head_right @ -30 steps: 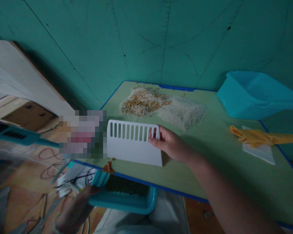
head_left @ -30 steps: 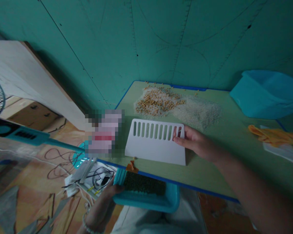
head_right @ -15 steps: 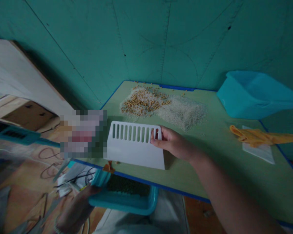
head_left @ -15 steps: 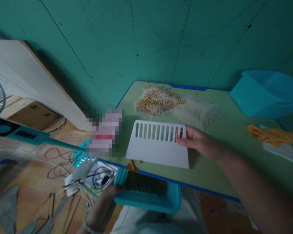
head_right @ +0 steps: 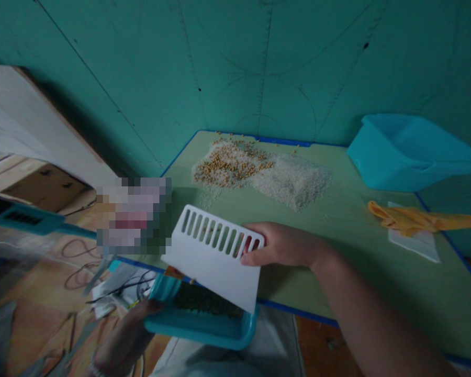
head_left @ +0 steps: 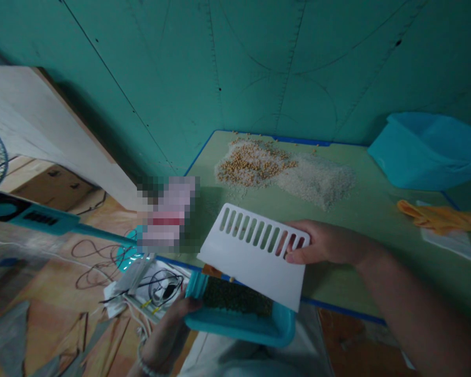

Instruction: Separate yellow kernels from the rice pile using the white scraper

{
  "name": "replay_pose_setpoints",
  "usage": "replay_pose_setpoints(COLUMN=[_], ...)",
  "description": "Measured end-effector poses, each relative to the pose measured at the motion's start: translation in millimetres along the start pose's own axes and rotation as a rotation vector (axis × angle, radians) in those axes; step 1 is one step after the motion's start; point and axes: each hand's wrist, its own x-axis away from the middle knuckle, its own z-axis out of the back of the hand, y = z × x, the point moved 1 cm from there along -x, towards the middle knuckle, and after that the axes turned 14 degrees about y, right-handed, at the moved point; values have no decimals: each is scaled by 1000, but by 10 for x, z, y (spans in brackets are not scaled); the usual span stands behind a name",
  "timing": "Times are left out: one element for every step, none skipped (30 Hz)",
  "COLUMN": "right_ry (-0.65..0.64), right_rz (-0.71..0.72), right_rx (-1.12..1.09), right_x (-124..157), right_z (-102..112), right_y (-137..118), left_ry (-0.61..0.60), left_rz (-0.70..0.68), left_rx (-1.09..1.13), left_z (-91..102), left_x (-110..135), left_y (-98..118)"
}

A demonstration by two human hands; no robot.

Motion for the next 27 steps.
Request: replay_pose_setpoints(right_ry=[-15, -21, -24, -25, -19, 7, 65, 156, 274, 404, 526, 627, 700, 747, 772, 777, 768, 745, 716, 686, 661, 642, 629, 621, 616, 608, 597], right_rz=[2, 4, 6, 8, 11, 18, 33, 58, 91, 129, 166, 199, 224, 242, 256, 266, 272, 277, 281, 283, 284, 279, 273, 263, 253, 243, 236], right_rx=[0, -6, -12, -18, -19, -22, -32, -54, -88, -130, -171, -207, -230, -243, -248, -244, -235, -218, -195, -167, -139, -115, -97, -87, -83, -82, -82], right_x=[7, 12, 16, 19, 18, 12, 0, -18, -41, -65, -90, -115, -138, -158, -176, -190, -202, -211, -218, -224, -228, -232, -235, -238, -240, -242, -244], right_z=[-2, -2, -1, 1, 6, 14, 27, 44, 65, 89, 113, 134, 151, 164, 171, 172, 167, 155, 138, 117, 95, 73, 52, 33, 17, 5, -5], right_y=[-3, -5, -5, -5, -3, 0, 4, 7, 11, 15, 19, 24, 30, 39, 49, 61, 76, 91, 106, 119, 130, 138, 143, 146, 147, 148, 149], left_ry=[-11, -16, -19, -23, -30, -33, -35, -34, -29, -18, -6, 2, 10, 17, 20, 22, 21, 18, 16, 11, 11, 13, 14, 11, 5, -1, -6], left_rz=[4, 7, 7, 5, 3, 1, 0, -2, -5, -10, -16, -19, -21, -24, -27, -34, -35, -36, -34, -30, -29, -28, -29, -33, -32, -30, -25], left_rx=[-2, -6, -10, -12, -13, -11, -9, -8, -9, -12, -15, -16, -14, -8, -2, 2, 0, -4, -12, -21, -27, -32, -31, -27, -25, -23, -23], left_z=[-1, 0, 3, 7, 12, 19, 28, 38, 50, 63, 76, 87, 96, 103, 106, 106, 104, 101, 97, 92, 89, 85, 81, 75, 68, 60, 52], left_x=[-4, -8, -10, -10, -9, -8, -6, -5, -5, -5, -6, -7, -9, -11, -12, -13, -14, -15, -16, -18, -20, -22, -25, -27, -28, -28, -26], left_y=[-9, -16, -20, -22, -22, -20, -19, -17, -17, -17, -17, -16, -15, -14, -11, -8, -6, -4, -5, -7, -10, -14, -18, -22, -25, -26, -26])
